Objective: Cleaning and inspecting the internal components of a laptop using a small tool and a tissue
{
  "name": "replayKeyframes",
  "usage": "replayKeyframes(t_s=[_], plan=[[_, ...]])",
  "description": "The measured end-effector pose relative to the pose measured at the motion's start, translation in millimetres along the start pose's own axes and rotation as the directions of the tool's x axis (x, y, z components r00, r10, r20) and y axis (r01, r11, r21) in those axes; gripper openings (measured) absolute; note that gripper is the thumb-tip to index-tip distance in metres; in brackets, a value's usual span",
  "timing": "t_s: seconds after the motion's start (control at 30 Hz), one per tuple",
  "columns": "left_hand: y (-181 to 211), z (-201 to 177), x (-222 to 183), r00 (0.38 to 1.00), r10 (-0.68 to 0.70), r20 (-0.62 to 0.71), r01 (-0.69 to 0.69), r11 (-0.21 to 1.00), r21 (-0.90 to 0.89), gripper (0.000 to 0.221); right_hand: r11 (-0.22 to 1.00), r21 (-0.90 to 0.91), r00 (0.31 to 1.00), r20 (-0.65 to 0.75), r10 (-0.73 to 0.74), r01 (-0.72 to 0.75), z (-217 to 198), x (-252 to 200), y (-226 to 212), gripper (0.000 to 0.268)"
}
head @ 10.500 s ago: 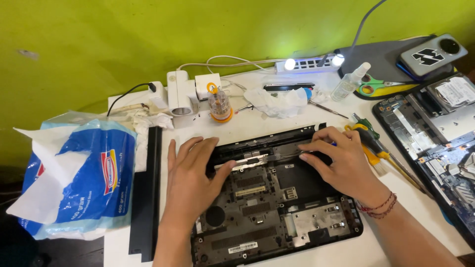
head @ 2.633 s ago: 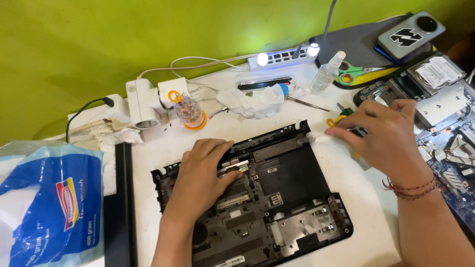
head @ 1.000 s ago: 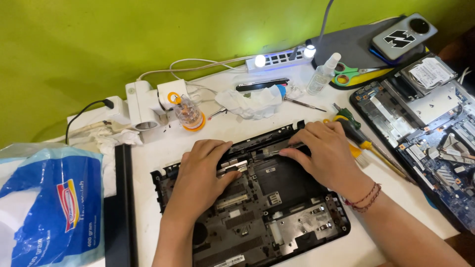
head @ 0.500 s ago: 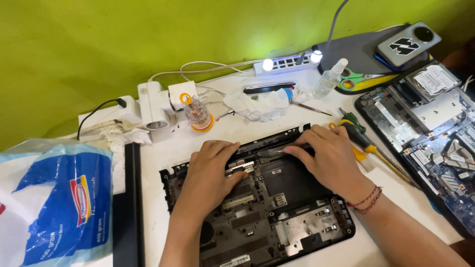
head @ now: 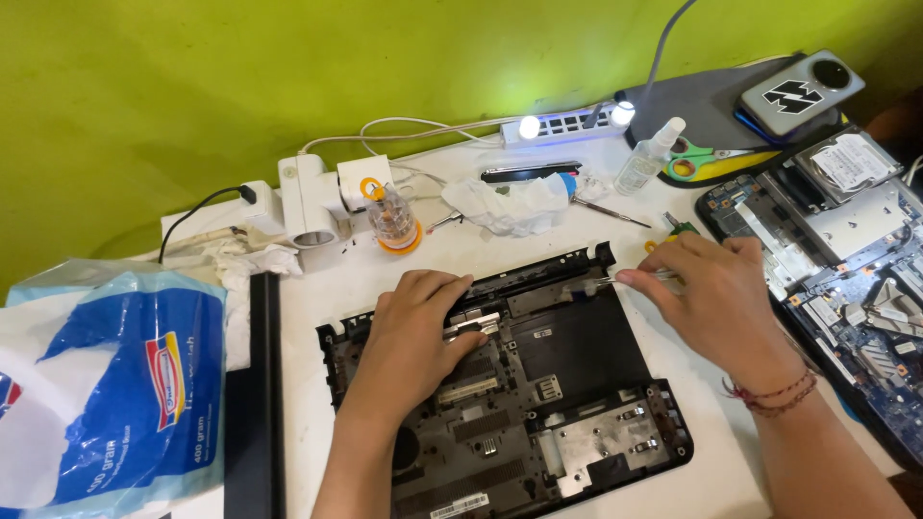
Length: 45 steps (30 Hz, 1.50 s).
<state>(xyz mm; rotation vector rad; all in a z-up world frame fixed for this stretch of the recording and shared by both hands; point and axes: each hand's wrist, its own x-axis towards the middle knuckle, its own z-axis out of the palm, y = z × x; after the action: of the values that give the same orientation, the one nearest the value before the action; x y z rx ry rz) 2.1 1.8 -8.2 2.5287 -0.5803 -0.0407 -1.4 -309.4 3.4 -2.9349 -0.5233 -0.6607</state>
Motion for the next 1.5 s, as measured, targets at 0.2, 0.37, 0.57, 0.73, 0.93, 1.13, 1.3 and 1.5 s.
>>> replayKeyframes(t_s=[0.2,0.37,0.57,0.73,0.93,1.13,1.3,1.5], plan=[[-0.6,0.6,1.1,1.0,0.007,-0.002,-0.007,1.0,0.016,0.061,0.989,0.134,0.992,0.116,0.041,-0.056,5.7,7.1,-22.7,0.033],[0.1,0.3,0.4,1.0,0.012,-0.004,-0.011,1.0,0.005,0.06,0.986,0.159,0.998,0.011,-0.055,0.052,8.3,9.8,-34.2,0.028],[-1.0,0.9,-1.6,1.0,0.009,-0.016,-0.009,1.0,-0.011,0.06,0.998,0.057,1.0,-0.005,0.0,0.0,-2.2,0.3,9.0,0.025],[-0.2,-0.7,0.2,1.0,0.009,-0.002,-0.009,1.0,-0.006,0.06,0.992,0.111,0.998,-0.009,-0.057,0.057,4.0,9.3,-19.3,0.03],[-1.1,0.6,-0.1,1.0,-0.001,-0.01,0.001,1.0,-0.005,0.061,0.97,0.219,0.995,-0.012,-0.102,0.102,5.5,9.4,-26.0,0.026],[0.3,-0.4,-0.5,1.0,-0.003,-0.003,0.003,1.0,-0.011,0.062,0.995,0.096,1.0,-0.015,0.027,-0.025,2.1,-0.7,11.1,0.028],[0.0,0.2,-0.1,1.0,0.012,-0.018,-0.013,1.0,-0.014,0.06,0.995,0.08,0.991,-0.127,-0.049,0.059,-0.7,5.2,-3.1,0.025],[-1.7,2.8,-0.6,1.0,-0.002,-0.012,0.002,1.0,-0.021,0.06,0.999,0.02,0.987,-0.161,-0.022,0.026,9.0,5.0,0.6,0.025]])
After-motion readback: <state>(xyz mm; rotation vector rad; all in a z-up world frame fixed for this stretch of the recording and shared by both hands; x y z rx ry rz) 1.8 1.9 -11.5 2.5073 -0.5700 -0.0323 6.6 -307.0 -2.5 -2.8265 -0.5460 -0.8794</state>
